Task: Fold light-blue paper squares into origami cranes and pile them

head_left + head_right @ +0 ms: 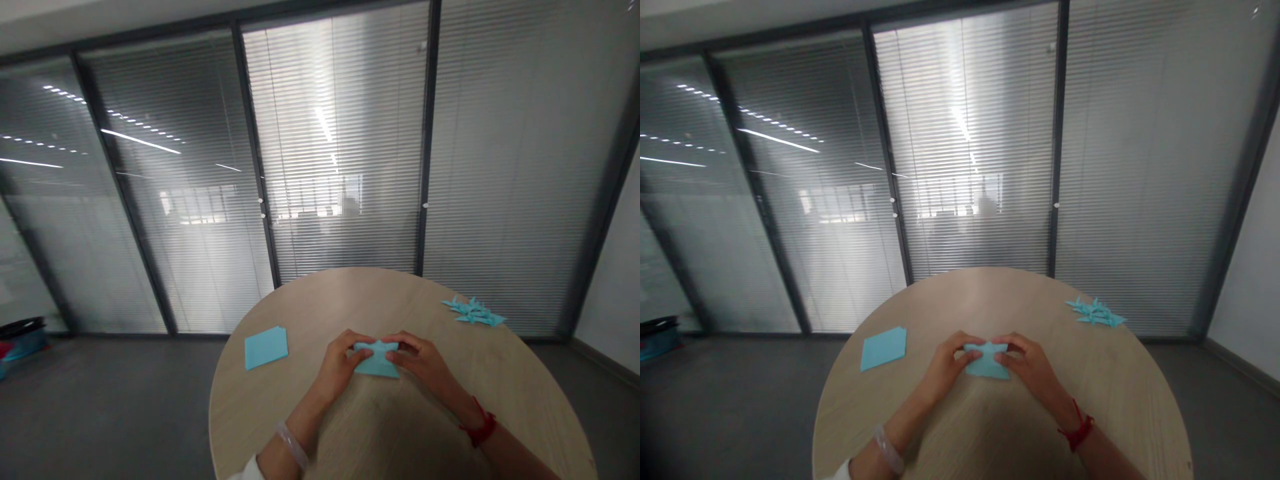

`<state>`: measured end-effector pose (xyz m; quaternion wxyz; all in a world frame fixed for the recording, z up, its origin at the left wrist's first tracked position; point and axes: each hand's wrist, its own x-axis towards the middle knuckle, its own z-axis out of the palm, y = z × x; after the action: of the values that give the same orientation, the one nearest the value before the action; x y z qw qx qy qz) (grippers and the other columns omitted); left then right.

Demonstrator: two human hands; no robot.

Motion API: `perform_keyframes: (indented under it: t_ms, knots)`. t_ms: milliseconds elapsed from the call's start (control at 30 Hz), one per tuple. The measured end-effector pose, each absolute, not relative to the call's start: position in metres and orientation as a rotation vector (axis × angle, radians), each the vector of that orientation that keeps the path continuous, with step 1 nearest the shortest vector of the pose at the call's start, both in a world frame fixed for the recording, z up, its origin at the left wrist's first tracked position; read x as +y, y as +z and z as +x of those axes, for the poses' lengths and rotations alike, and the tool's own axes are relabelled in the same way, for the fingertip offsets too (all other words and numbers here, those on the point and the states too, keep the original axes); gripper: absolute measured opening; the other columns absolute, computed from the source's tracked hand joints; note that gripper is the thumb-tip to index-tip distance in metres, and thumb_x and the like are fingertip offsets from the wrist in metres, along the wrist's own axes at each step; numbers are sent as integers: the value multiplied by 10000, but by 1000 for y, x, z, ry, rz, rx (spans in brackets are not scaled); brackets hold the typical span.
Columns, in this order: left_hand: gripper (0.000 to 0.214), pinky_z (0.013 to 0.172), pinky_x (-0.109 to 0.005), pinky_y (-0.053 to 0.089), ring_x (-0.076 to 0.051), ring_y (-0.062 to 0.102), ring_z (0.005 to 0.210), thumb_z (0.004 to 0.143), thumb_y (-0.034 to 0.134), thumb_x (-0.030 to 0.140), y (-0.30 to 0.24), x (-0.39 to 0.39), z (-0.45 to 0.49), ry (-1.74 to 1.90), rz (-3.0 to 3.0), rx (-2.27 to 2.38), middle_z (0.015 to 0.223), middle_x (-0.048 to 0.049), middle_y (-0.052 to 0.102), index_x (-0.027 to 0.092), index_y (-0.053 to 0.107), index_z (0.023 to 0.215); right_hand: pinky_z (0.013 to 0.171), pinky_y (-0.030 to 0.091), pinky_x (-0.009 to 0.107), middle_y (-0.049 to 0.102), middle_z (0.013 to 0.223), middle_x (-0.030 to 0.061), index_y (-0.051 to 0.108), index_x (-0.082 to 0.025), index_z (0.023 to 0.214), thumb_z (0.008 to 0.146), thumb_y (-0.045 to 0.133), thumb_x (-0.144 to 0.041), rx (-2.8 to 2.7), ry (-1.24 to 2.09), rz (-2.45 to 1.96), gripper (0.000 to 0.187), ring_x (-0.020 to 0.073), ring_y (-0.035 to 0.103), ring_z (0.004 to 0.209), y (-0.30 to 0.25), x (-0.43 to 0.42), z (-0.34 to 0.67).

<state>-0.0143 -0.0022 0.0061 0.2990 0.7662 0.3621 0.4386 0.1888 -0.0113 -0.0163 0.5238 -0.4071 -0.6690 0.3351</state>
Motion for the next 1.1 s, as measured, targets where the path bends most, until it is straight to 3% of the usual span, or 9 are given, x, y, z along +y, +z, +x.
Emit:
perform_keyframes:
  t_ms: [133,300,467,633,867,1100]
  knots:
    - [195,770,-288,419,-198,584,858,768,645,269,6,-3,-12,1134,2016,941,888,-58,670,188,722,929,766,499,285,697,933,65,732,-208,963,714,716,-417,-1675,807,-926,326,216,635,876,-19,-10,188]
    - [235,650,-259,373,-156,509,693,763,653,322,3,0,-13,1158,1949,997,761,-27,625,171,716,930,621,474,253,680,766,36,750,-190,871,706,715,-416,-1643,775,-1019,281,168,602,677,-21,-9,188]
    - [275,585,-242,314,-126,417,612,745,669,376,1,3,-14,1169,1891,957,654,8,529,157,718,905,605,466,247,682,744,16,721,-189,937,649,756,-413,-1556,992,-955,366,156,593,649,-21,-10,186]
    - [273,590,-240,311,-129,422,634,755,667,375,0,3,-14,1137,1906,917,689,0,545,170,718,927,463,346,215,524,492,-46,740,-165,829,640,750,-436,-1527,913,-1031,331,100,442,471,-22,-8,189]
    - [322,543,-236,260,-115,356,580,738,674,415,2,2,-15,1187,1789,890,602,33,446,151,705,920,525,412,229,602,606,-14,742,-176,865,633,755,-442,-1524,910,-1029,353,121,519,542,-19,-9,189]
    - [339,535,-237,253,-106,333,559,741,667,459,7,0,-14,1155,1801,853,590,38,434,151,711,875,670,468,253,656,791,29,752,-209,857,711,718,-409,-1656,782,-986,250,171,606,739,-19,-10,189]
